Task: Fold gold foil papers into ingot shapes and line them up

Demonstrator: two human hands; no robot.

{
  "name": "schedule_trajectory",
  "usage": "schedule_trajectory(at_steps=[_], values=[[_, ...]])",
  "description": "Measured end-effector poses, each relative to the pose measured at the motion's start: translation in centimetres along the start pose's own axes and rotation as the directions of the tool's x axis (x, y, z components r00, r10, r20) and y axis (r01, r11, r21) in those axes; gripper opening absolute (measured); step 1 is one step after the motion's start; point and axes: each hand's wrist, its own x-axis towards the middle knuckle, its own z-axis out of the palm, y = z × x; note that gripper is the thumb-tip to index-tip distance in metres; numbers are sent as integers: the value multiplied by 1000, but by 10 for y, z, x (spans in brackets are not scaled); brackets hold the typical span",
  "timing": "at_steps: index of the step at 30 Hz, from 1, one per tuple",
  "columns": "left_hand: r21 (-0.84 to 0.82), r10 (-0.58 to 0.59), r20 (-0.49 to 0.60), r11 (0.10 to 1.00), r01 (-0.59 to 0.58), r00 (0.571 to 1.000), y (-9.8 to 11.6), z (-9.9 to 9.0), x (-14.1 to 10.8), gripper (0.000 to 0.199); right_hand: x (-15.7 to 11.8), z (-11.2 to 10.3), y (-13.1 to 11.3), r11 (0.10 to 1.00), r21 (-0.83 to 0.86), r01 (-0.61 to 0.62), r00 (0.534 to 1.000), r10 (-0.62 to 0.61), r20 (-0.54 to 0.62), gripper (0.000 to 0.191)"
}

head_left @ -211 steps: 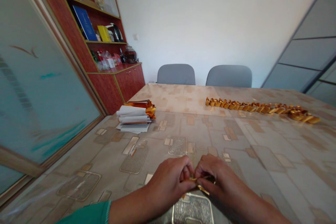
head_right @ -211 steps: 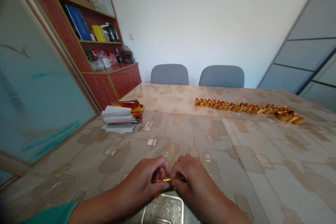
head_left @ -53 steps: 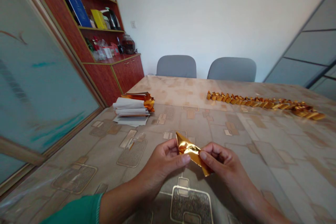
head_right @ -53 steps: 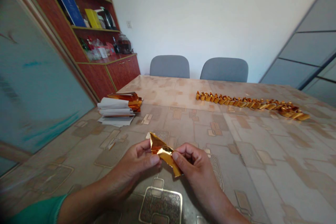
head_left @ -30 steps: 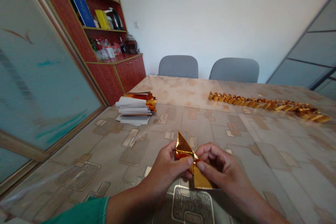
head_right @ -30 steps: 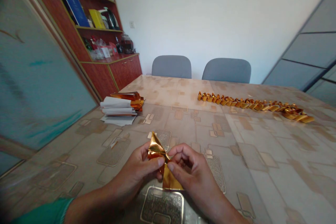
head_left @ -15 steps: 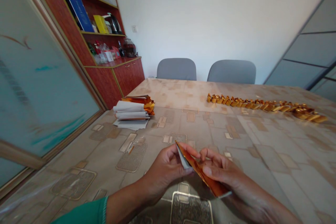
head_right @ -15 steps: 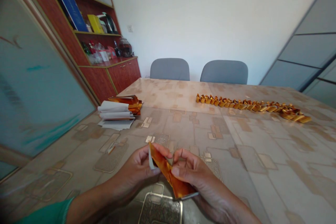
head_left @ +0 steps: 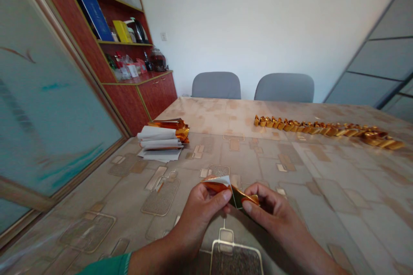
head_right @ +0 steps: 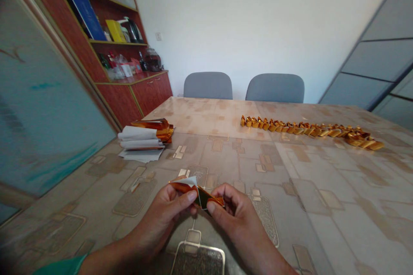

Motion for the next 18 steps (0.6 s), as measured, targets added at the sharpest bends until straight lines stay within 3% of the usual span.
schedule_trajectory(at_steps=[5, 9, 12, 14, 18], values=[[1, -60, 40, 998, 60, 997, -1, 4, -3, 41, 3, 3, 7, 1000, -13, 17, 1000, -17, -11, 43], [-67, -67, -20, 996, 66, 998, 2, 3, -2, 41, 0, -6, 6, 998, -23, 56, 998, -55, 43, 34], [-116, -132, -60, 986, 124, 989, 5, -2, 0, 43, -2, -19, 4, 973, -168, 156, 988, -152, 38, 26], [-112, -179, -51, 979, 173, 982, 7, -4, 0, 44, -3, -25, 1, 877, -361, 317, 948, -294, 118, 25], [-56, -204, -2, 978, 203, 979, 9, -4, -3, 39, -4, -24, -5, 509, -590, 627, 778, -445, 442, 34]])
